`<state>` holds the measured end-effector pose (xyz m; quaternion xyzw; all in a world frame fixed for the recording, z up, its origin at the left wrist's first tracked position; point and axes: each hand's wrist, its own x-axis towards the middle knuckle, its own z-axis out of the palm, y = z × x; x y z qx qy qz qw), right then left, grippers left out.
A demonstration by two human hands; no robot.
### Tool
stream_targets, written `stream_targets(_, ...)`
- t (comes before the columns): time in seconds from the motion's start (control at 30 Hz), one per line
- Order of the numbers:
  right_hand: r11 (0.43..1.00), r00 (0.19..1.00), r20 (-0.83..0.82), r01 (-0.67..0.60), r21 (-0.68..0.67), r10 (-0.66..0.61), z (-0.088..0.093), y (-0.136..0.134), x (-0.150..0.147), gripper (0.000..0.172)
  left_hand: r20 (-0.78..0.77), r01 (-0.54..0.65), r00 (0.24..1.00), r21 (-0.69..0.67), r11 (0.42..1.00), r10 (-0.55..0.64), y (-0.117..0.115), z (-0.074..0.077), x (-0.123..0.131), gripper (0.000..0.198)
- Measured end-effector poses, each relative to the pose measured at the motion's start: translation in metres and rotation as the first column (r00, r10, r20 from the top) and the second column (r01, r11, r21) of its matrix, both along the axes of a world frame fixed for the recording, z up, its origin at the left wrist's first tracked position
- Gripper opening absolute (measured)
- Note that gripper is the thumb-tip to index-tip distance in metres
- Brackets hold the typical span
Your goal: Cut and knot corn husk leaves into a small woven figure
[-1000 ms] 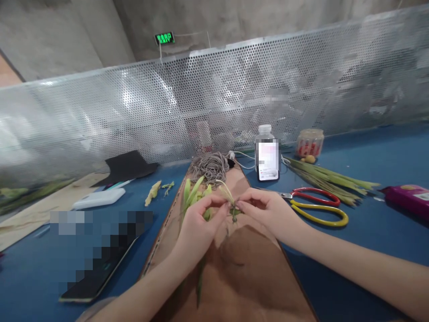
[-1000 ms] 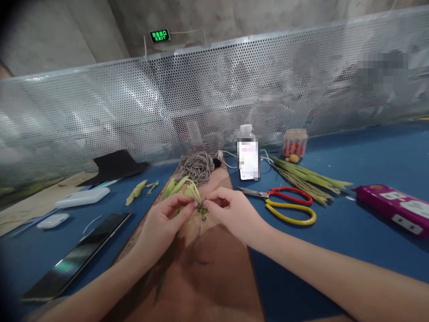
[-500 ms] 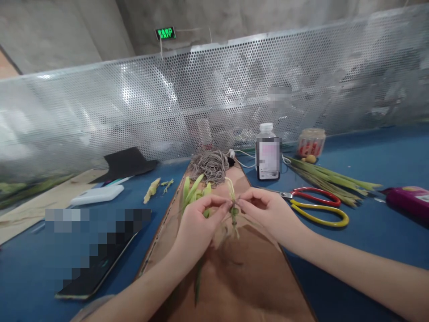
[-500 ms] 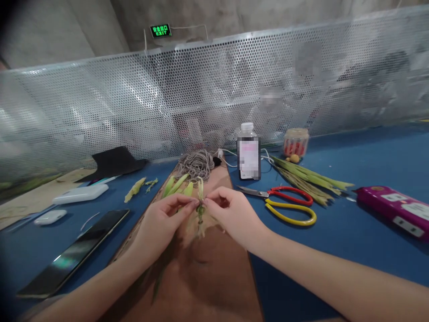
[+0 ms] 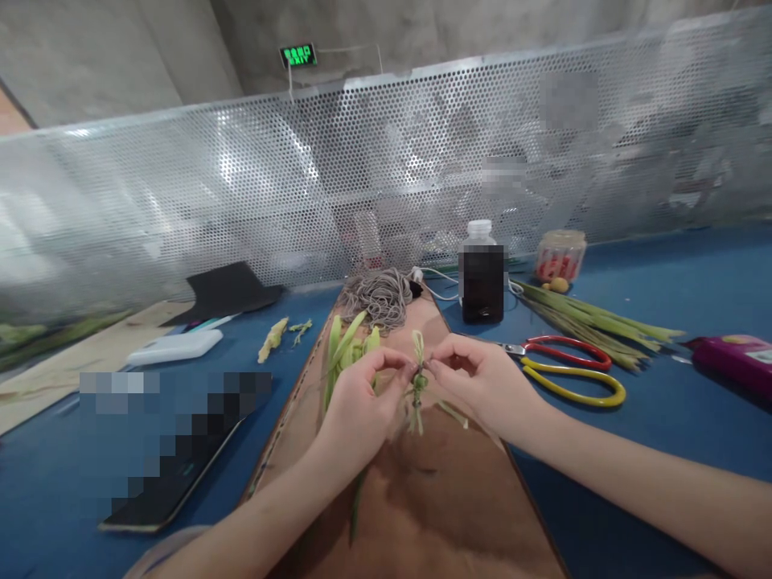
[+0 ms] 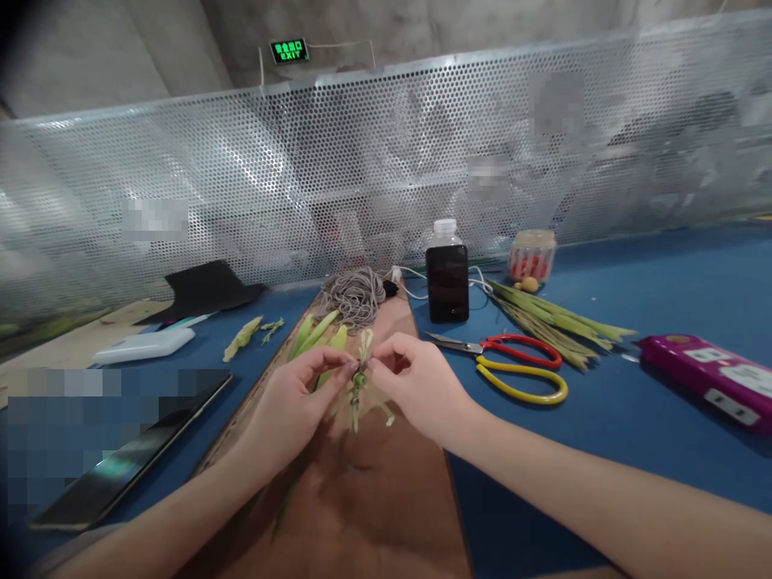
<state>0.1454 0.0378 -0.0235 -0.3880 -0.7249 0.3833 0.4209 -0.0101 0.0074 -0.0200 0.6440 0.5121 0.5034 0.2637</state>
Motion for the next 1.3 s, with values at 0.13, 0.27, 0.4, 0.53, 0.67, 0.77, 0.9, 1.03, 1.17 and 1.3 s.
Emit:
stream_targets(0.13, 1.000, 1.000, 0.018, 0.021, 0.015, -0.021, 0.006, -0.003, -0.001, 0.010, 0.027, -0.001, 1.000, 0.009, 1.000, 0.001, 0.000, 0.000, 0.000, 0.008)
stream_targets(0.27, 0.989, 0.995, 0.094, 0.018, 0.149, -0.032, 0.009, -0.004, 0.001, 0.010, 0.046, 0.019, 0.999, -0.052, 0.998, -0.017, 0.000, 0.000, 0.002, 0.011)
stream_targets(0.4, 0.951, 0.993, 0.116, -0.010, 0.310, -0.027, 0.008, -0.003, 0.004, 0.010, 0.080, 0.068, 0.995, -0.133, 0.989, -0.058, 0.003, 0.000, 0.002, 0.016)
stream_targets(0.53, 0.937, 0.993, 0.117, -0.055, 0.344, 0.015, 0.007, -0.003, 0.004, 0.012, 0.122, 0.115, 0.988, -0.190, 0.975, -0.093, 0.007, -0.001, -0.001, 0.017)
stream_targets(0.67, 0.941, 0.993, 0.115, -0.033, 0.336, -0.006, 0.008, -0.003, 0.003, 0.010, 0.146, 0.140, 0.983, -0.180, 0.974, -0.114, 0.008, -0.002, -0.002, 0.016)
stream_targets(0.77, 0.947, 0.993, 0.115, 0.001, 0.321, -0.040, 0.008, -0.003, 0.003, 0.010, 0.157, 0.140, 0.981, -0.169, 0.976, -0.114, 0.008, -0.003, -0.002, 0.015)
stream_targets(0.9, 0.941, 0.989, 0.117, 0.043, 0.337, -0.087, 0.006, -0.001, 0.004, 0.010, 0.148, 0.077, 0.988, -0.168, 0.983, -0.052, 0.010, -0.004, -0.002, 0.016)
stream_targets(1.03, 0.891, 0.984, 0.124, 0.057, 0.451, -0.125, 0.003, 0.000, 0.003, 0.011, 0.196, 0.103, 0.978, -0.186, 0.977, -0.066, 0.009, -0.003, -0.002, 0.014)
stream_targets(1.17, 0.835, 0.985, 0.127, 0.025, 0.549, -0.113, 0.002, -0.002, 0.003, 0.011, 0.264, 0.156, 0.959, -0.174, 0.972, -0.107, 0.007, -0.001, -0.001, 0.012)
stream_targets(1.3, 0.816, 0.982, 0.156, -0.004, 0.578, -0.106, 0.002, -0.004, 0.003, 0.011, 0.301, 0.167, 0.945, -0.120, 0.979, -0.124, 0.006, -0.001, -0.001, 0.012)
